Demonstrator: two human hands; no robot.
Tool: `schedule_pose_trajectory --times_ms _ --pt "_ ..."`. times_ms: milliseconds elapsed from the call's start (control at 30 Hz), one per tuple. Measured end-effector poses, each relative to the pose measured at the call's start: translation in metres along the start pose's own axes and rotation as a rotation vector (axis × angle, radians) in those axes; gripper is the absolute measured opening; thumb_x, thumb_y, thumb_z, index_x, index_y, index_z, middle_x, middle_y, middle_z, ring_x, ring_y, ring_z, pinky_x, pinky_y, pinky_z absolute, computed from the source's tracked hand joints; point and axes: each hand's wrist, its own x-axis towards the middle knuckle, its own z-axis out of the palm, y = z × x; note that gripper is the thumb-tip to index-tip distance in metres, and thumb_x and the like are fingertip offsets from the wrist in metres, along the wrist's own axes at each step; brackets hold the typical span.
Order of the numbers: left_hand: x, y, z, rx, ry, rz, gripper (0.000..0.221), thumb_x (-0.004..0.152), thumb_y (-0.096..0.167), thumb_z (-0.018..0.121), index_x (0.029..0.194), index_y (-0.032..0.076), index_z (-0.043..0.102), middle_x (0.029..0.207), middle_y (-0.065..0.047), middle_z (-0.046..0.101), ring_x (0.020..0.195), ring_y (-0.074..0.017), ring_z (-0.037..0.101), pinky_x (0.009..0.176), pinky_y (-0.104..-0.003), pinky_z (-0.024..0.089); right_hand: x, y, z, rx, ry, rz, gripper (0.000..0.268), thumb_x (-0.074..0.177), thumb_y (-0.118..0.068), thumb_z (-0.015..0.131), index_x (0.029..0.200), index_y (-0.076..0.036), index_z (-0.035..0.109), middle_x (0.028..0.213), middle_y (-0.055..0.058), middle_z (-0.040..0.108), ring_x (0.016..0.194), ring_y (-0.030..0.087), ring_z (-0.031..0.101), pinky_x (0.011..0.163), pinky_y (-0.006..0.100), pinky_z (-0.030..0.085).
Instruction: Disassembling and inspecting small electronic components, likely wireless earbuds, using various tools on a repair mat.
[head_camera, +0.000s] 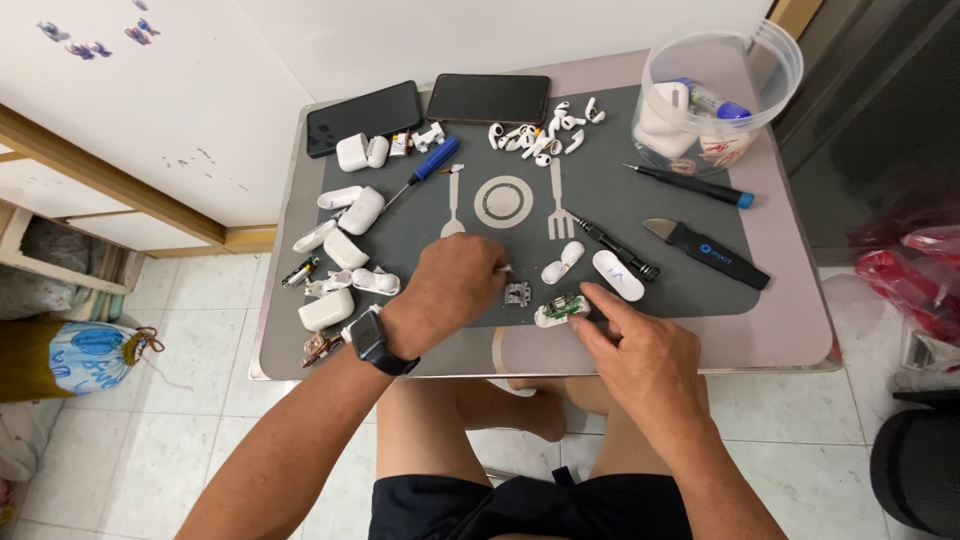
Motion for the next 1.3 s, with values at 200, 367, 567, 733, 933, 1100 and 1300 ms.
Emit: schedule_pose_trajectory --times_ms 200,367,567,733,933,1100,1300 --pt "-0.044 0.005 -0.006 -0.576 0.134 -0.133 0.022 0.094 0.014 0.067 0.105 -0.001 0.079 0.084 -0.025 0.077 0.075 -0.0353 0.075 0.062 -0.04 0.058 0.014 -0.013 -0.027 0.221 -0.019 -0.008 0.053 0.078 -0.025 0.084 0.13 -0.031 0.072 0.08 0.002 0.076 0.067 0.028 0.072 0.057 0.042 0.058" --pt "-0.066 -0.007 0.036 -1.502 0.238 -0.025 0.037 0.081 -0.01 0.075 0.118 -0.013 0.071 0.097 -0.027 0.075 0.08 -0.0238 0.073 0.064 -0.032 0.068 0.037 -0.029 -0.029 0.276 -0.183 -0.174 0.032 0.084 -0.01 0.079 0.115 -0.017 0.081 0.1 0.012 0.081 0.079 0.035 0.077 0.063 0.04 0.063" --pt "-0.081 0.005 0.015 -1.53 0.223 -0.041 0.042 0.079 -0.011 0.075 0.12 -0.017 0.068 0.096 -0.029 0.074 0.077 -0.026 0.074 0.064 -0.035 0.069 0.04 -0.022 -0.012 0.38 -0.259 -0.02 0.023 0.087 -0.014 0.077 0.108 -0.018 0.084 0.095 0.008 0.083 0.081 0.028 0.078 0.066 0.038 0.063" --pt "-0.079 0.005 0.011 -1.497 0.228 -0.055 0.035 0.08 -0.008 0.075 0.113 -0.017 0.072 0.087 -0.028 0.072 0.073 -0.0247 0.074 0.062 -0.033 0.068 0.044 -0.019 -0.007 0.422 -0.261 0.144 0.019 0.088 -0.016 0.076 0.105 -0.016 0.085 0.085 0.01 0.082 0.07 0.021 0.075 0.061 0.036 0.061" --pt "-0.081 0.002 0.017 -1.474 0.244 -0.078 0.036 0.082 -0.004 0.075 0.116 -0.015 0.071 0.08 -0.025 0.072 0.067 -0.0192 0.072 0.063 -0.031 0.067 0.051 -0.042 -0.012 0.525 -0.231 0.347 0.019 0.087 -0.016 0.075 0.104 -0.011 0.084 0.076 0.019 0.078 0.059 0.022 0.072 0.053 0.032 0.058" --pt "-0.087 0.001 0.024 -1.273 0.48 0.017 0.028 0.079 -0.002 0.078 0.107 0.0 0.08 0.097 -0.018 0.078 0.084 -0.0196 0.074 0.079 -0.036 0.063 0.051 -0.041 -0.011 0.567 -0.201 0.371 0.021 0.087 -0.013 0.075 0.106 -0.008 0.083 0.075 0.022 0.076 0.057 0.024 0.072 0.05 0.031 0.058" --pt "-0.101 -0.004 0.037 -0.923 0.772 0.2 0.026 0.089 0.0 0.075 0.109 0.014 0.082 0.099 -0.011 0.081 0.085 -0.0239 0.078 0.075 -0.032 0.063 0.048 -0.043 -0.012 0.54 -0.216 0.35 0.023 0.091 -0.012 0.071 0.11 -0.006 0.082 0.061 0.022 0.071 0.051 0.023 0.064 0.047 0.033 0.054"
